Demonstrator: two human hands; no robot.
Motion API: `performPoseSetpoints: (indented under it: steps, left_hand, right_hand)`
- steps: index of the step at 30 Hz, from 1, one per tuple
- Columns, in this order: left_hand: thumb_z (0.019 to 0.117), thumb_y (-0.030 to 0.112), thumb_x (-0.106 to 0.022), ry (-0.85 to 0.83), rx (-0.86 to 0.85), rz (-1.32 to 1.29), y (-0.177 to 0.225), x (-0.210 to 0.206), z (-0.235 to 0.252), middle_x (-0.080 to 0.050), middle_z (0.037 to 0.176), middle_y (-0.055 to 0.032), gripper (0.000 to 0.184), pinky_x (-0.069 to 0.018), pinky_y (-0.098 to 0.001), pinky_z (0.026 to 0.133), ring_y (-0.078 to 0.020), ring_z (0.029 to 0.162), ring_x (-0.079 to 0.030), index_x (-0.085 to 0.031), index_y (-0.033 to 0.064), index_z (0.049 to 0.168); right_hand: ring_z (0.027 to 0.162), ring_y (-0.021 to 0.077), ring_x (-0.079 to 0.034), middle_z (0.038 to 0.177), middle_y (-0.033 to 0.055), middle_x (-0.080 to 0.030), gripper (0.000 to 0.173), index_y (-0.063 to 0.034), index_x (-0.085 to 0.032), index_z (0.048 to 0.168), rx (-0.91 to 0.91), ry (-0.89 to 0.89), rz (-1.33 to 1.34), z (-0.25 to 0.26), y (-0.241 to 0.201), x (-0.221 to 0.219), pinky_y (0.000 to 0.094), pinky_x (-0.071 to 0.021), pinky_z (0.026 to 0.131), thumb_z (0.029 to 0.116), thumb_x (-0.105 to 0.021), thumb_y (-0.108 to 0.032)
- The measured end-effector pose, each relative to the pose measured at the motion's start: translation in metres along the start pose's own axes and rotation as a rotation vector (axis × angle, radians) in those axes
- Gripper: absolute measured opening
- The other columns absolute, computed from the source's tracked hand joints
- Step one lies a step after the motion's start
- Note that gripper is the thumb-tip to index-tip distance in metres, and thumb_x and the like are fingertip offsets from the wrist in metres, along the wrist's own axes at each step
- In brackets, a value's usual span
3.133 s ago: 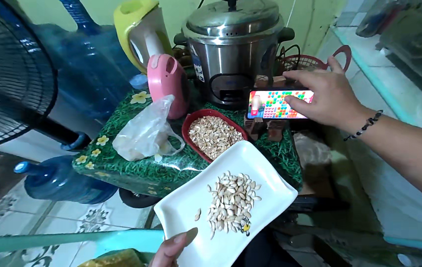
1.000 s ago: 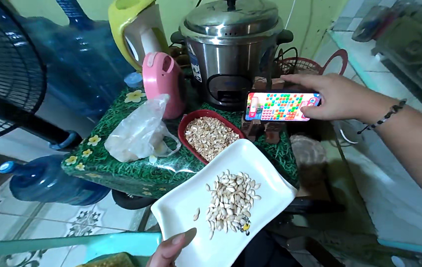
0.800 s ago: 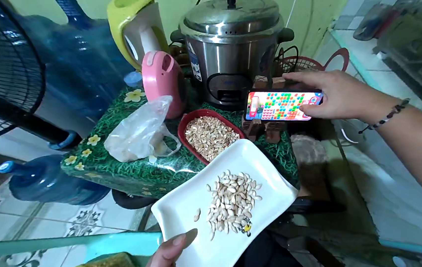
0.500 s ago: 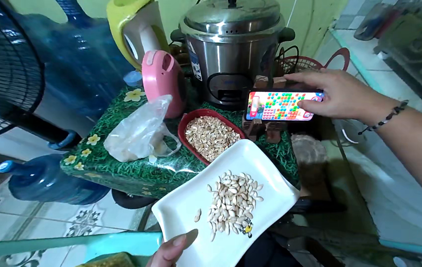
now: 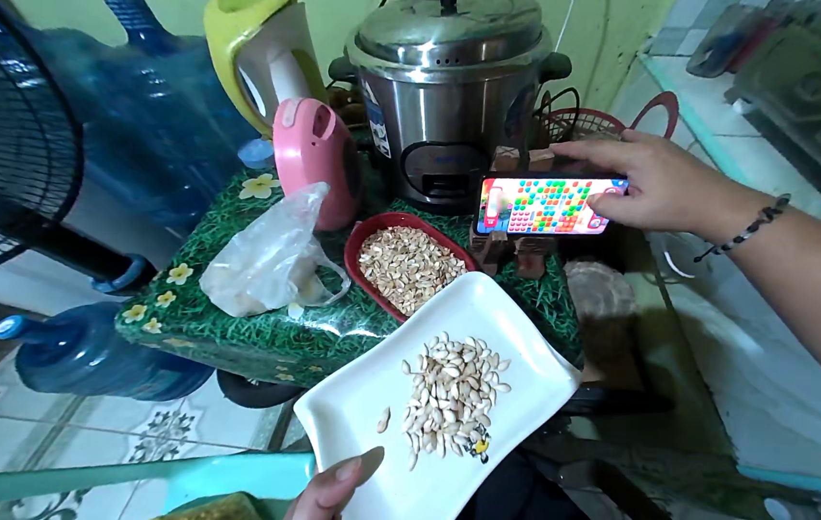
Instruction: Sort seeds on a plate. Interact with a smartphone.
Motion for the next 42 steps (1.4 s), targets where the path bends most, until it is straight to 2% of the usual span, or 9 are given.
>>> performPoseSetpoints:
  steps: [4, 7, 14, 17, 20, 23, 27, 32, 42]
  left_hand:
    - [0.0873, 0.009, -0.057, 0.018, -0.004, 0.027, 0.000, 0.000, -0.001, -0.077, 0.085, -0.0072, 0.018, -0.0636, -0.0337, 0.073, -0.0127, 0.080, -0.075, -0.074, 0.0123, 0.091]
    - [0.0866, 0.010, -0.059, 0.014, -0.004, 0.025, -0.001, 0.000, 0.000, -0.077, 0.085, -0.0070, 0.016, -0.0636, -0.0337, 0.073, -0.0128, 0.080, -0.076, -0.074, 0.0123, 0.091]
    - [0.0871, 0.008, -0.055, 0.035, 0.004, 0.026, 0.000, -0.001, 0.000, -0.077, 0.085, -0.0068, 0.019, -0.0636, -0.0334, 0.072, -0.0126, 0.079, -0.075, -0.073, 0.0126, 0.091]
    - [0.0873, 0.009, -0.054, 0.037, 0.014, 0.037, 0.001, 0.001, 0.000, -0.077, 0.086, -0.0069, 0.020, -0.0633, -0.0339, 0.073, -0.0127, 0.080, -0.075, -0.073, 0.0124, 0.093]
    - [0.0863, 0.008, -0.054, 0.047, 0.001, 0.049, 0.002, 0.001, -0.001, -0.077, 0.085, -0.0065, 0.020, -0.0634, -0.0338, 0.072, -0.0127, 0.079, -0.075, -0.071, 0.0127, 0.094]
    - [0.0863, 0.009, -0.054, 0.037, -0.004, 0.043, 0.003, 0.000, -0.001, -0.077, 0.085, -0.0061, 0.019, -0.0633, -0.0329, 0.072, -0.0122, 0.079, -0.075, -0.072, 0.0132, 0.092]
    - [0.0882, 0.009, -0.054, 0.029, -0.009, 0.048, 0.002, 0.002, -0.002, -0.077, 0.086, -0.0065, 0.021, -0.0634, -0.0330, 0.073, -0.0122, 0.080, -0.075, -0.074, 0.0131, 0.091]
    - [0.0882, 0.011, -0.056, 0.011, -0.012, 0.064, 0.002, -0.002, -0.001, -0.077, 0.085, -0.0047, 0.021, -0.0632, -0.0325, 0.074, -0.0107, 0.081, -0.075, -0.076, 0.0145, 0.088]
    - [0.0863, 0.011, -0.057, 0.009, 0.000, 0.039, 0.000, -0.003, 0.000, -0.077, 0.085, -0.0063, 0.019, -0.0632, -0.0327, 0.073, -0.0119, 0.080, -0.075, -0.076, 0.0132, 0.088]
  right_hand:
    - [0.122, 0.0364, -0.062, 0.136, 0.0089, -0.067, 0.076, -0.0193, -0.047, 0.155, -0.019, -0.013, -0.024, 0.000, 0.001, -0.002, 0.0681, -0.0394, 0.104, 0.0810, -0.058, -0.033]
    - [0.126, 0.0329, -0.062, 0.136, 0.0084, -0.067, 0.078, -0.0198, -0.044, 0.156, -0.016, -0.024, -0.024, 0.000, 0.003, -0.003, 0.0705, -0.0300, 0.113, 0.0818, -0.060, -0.035]
    - [0.115, 0.0412, -0.065, 0.125, 0.0127, -0.072, 0.077, -0.0180, -0.045, 0.156, -0.039, 0.005, -0.079, -0.002, -0.003, 0.007, 0.0711, -0.0399, 0.102, 0.0852, -0.064, -0.040]
    - [0.123, 0.0381, -0.063, 0.131, 0.0133, -0.069, 0.081, -0.0175, -0.040, 0.158, -0.056, -0.044, -0.121, -0.003, -0.008, 0.009, 0.0731, -0.0296, 0.111, 0.0844, -0.064, -0.039]
    - [0.132, 0.0380, -0.057, 0.142, 0.0156, -0.061, 0.082, -0.0185, -0.035, 0.161, -0.083, -0.045, -0.150, -0.007, -0.011, 0.003, 0.0761, -0.0205, 0.114, 0.0859, -0.064, -0.035]
    - [0.134, 0.0390, -0.054, 0.143, 0.0158, -0.059, 0.083, -0.0192, -0.033, 0.162, -0.097, 0.034, -0.172, -0.015, -0.016, -0.007, 0.0784, -0.0188, 0.113, 0.0871, -0.063, -0.038]
    - [0.135, 0.0409, -0.053, 0.144, 0.0176, -0.058, 0.077, -0.0158, -0.036, 0.160, -0.102, 0.127, -0.129, -0.024, -0.018, -0.017, 0.0766, -0.0198, 0.113, 0.0910, -0.059, -0.040]
    - [0.133, 0.0382, -0.056, 0.139, 0.0149, -0.063, 0.067, -0.0143, -0.045, 0.156, -0.088, 0.192, -0.087, -0.024, -0.014, -0.018, 0.0763, -0.0192, 0.114, 0.0935, -0.057, -0.037]
    - [0.131, 0.0351, -0.058, 0.137, 0.0142, -0.065, 0.058, -0.0125, -0.049, 0.153, -0.087, 0.215, -0.068, -0.023, -0.013, -0.021, 0.0756, -0.0172, 0.115, 0.0995, -0.049, -0.034]
Point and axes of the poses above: each hand's wrist, its own z-axis towards the middle knuckle, its own x-axis out of the back of the hand, y = z × x, the point moved 2 cm from there along z, towards the middle knuckle
